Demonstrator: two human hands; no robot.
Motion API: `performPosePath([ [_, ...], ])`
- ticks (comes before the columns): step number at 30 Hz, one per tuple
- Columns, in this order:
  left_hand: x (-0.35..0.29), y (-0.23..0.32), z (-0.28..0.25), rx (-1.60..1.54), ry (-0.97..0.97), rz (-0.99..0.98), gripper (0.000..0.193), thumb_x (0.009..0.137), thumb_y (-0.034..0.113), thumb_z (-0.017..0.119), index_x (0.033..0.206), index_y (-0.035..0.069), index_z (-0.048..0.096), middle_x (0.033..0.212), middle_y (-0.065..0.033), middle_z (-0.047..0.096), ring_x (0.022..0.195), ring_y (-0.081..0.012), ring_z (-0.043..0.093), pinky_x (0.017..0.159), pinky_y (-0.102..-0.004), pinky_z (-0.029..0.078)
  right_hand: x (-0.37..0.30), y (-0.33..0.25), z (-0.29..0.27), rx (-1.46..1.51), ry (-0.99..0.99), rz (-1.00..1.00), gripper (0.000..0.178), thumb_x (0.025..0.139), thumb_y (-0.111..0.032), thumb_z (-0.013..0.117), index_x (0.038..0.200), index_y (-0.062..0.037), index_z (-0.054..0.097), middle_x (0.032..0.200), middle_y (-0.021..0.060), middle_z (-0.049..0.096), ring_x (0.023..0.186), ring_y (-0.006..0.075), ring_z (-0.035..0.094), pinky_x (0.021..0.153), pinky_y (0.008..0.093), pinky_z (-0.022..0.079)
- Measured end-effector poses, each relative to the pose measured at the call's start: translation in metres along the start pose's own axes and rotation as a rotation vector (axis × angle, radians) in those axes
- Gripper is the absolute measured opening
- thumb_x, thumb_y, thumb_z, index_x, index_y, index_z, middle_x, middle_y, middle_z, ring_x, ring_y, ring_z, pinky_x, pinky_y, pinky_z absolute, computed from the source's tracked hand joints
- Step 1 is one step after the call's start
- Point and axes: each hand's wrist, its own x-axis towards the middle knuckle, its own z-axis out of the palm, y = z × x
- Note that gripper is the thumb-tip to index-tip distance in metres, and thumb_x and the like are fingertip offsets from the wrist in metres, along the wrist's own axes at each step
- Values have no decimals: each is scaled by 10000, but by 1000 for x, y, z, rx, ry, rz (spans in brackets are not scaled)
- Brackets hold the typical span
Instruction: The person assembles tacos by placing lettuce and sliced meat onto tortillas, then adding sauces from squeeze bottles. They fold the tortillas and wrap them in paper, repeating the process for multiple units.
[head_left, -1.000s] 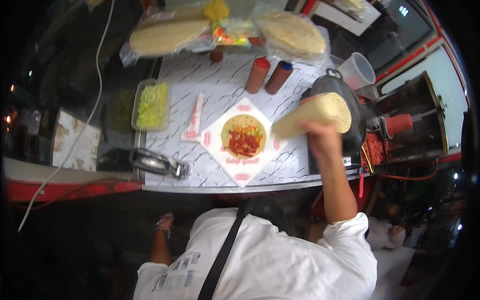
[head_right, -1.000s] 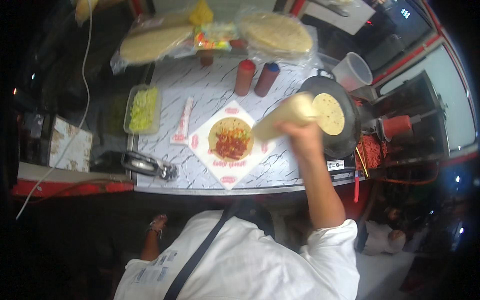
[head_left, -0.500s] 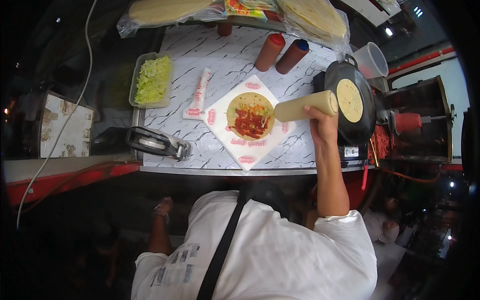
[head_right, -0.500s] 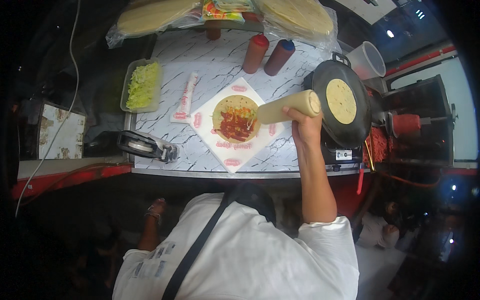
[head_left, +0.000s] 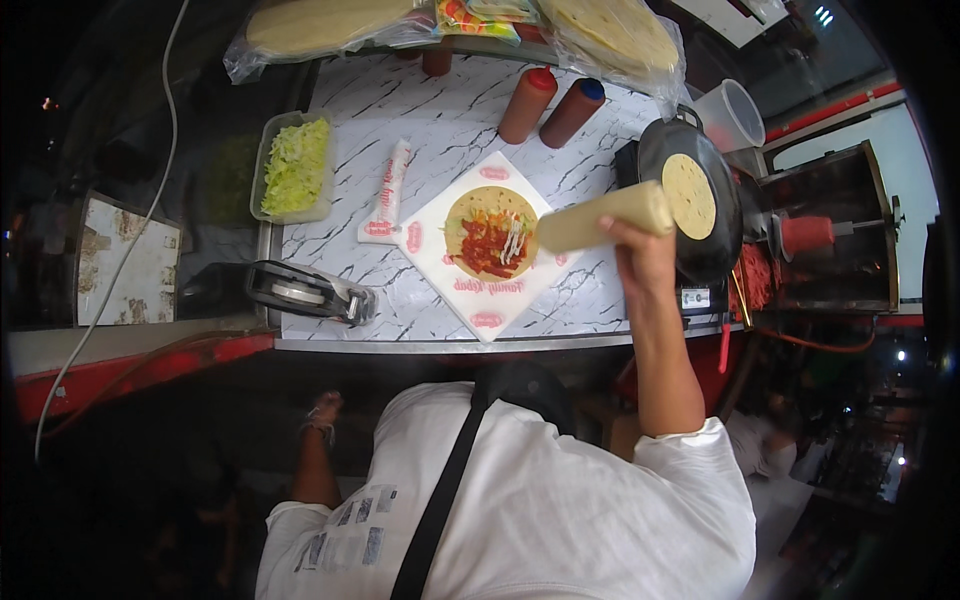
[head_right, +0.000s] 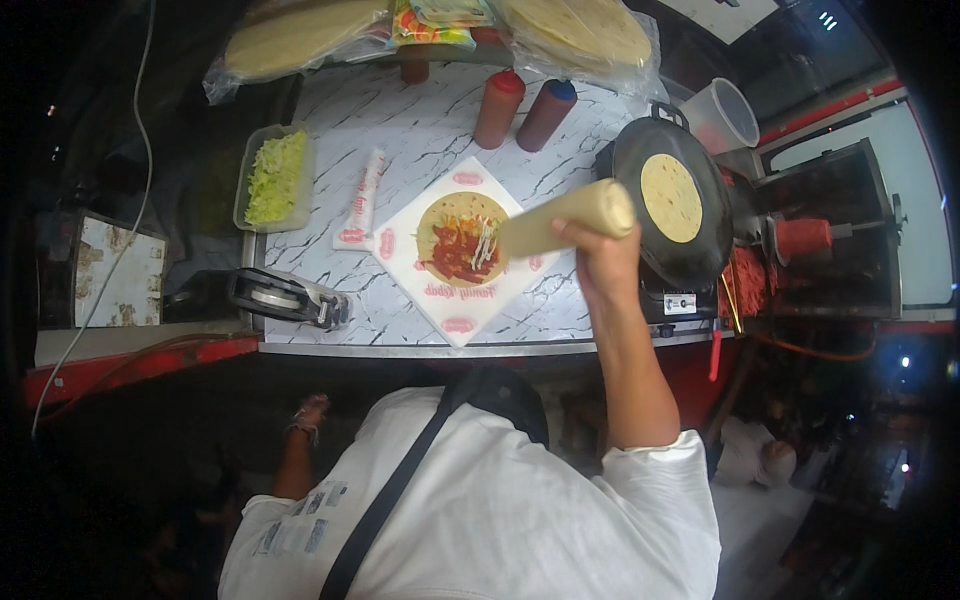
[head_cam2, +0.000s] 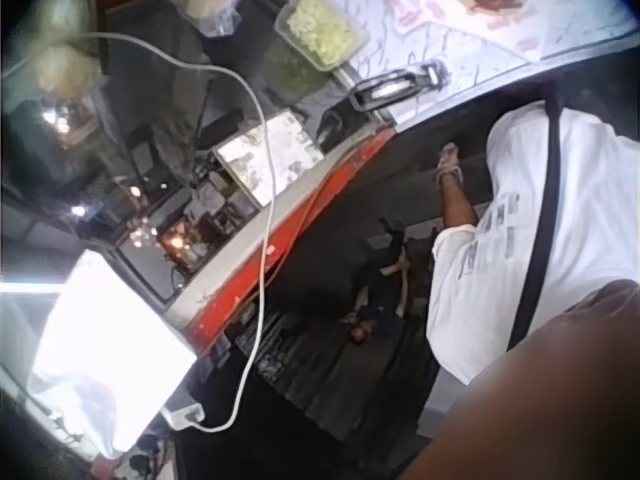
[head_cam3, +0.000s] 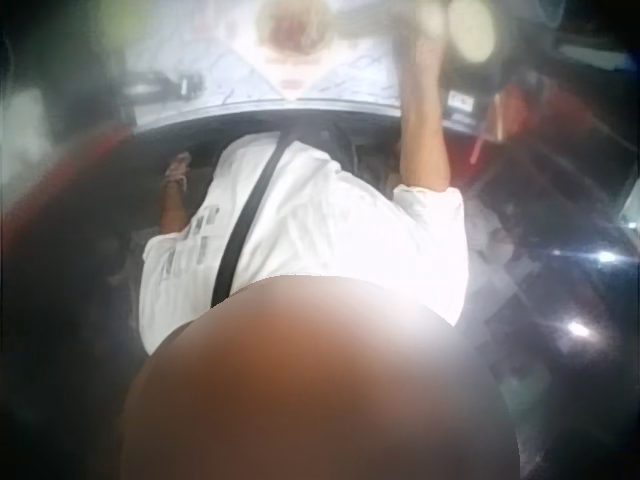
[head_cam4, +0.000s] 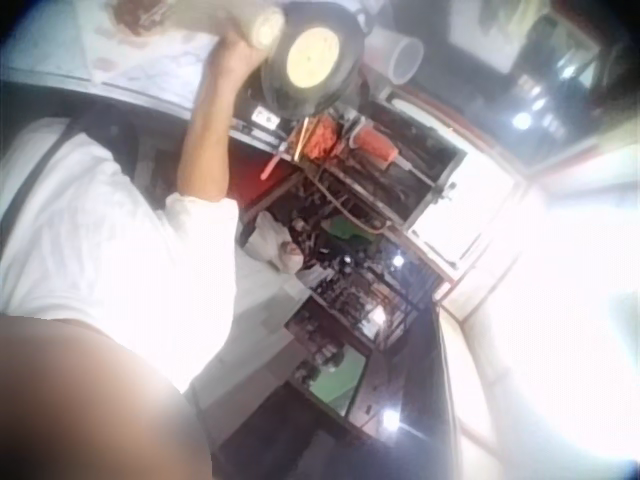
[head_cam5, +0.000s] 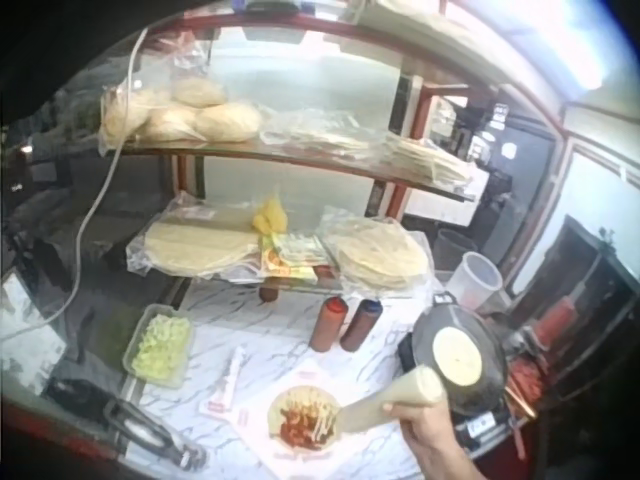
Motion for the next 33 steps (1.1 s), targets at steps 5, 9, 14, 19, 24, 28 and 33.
performPosePath([
  [5,-9,-7,-1,-88,-9,0,197,927,271,683,1079,147,660,1017,13,657,823,-150,637,635,-319,532,0,0,6,50,40,-84,495,643,194,724,1081,5,591,986,89,640,939,230,650,863,380,533],
  [9,-9,-16,0,-97,37,29,197,914,264,696,1048,126,654,957,21,633,813,-130,587,689,-315,499,2,4,9,6,-33,13,456,670,189,724,1072,12,599,978,104,662,910,234,664,853,379,538],
  [14,-11,-18,-1,-115,9,-100,248,925,301,695,1125,159,656,1051,23,664,894,-159,652,662,-324,532,4,8,16,9,-63,-21,419,692,184,713,1056,5,607,984,86,655,911,222,659,845,372,534],
  [19,-29,-4,8,-194,48,-128,174,890,273,713,1025,175,662,778,20,580,643,-111,519,571,-329,447,7,11,23,42,-66,-74,492,661,188,727,1097,9,585,999,84,645,945,213,652,861,371,532],
  [24,-39,9,8,-155,86,-79,200,884,284,716,1037,167,663,768,20,579,638,-121,528,562,-328,441,9,21,34,62,-76,-51,467,652,175,759,1068,23,613,967,82,670,906,219,668,851,370,538],
  [28,-37,9,4,-92,28,-198,334,944,325,669,1209,123,649,1120,-33,677,862,-181,646,703,-351,540,13,27,37,-12,-117,-56,460,655,149,790,1066,23,627,982,92,680,910,203,668,845,363,538],
  [33,-25,-1,11,-171,61,-70,184,907,302,706,1040,182,665,780,42,582,639,-115,518,566,-326,443,12,20,18,-23,-39,-75,397,673,188,733,1015,22,620,962,98,674,881,217,670,834,362,540],
])
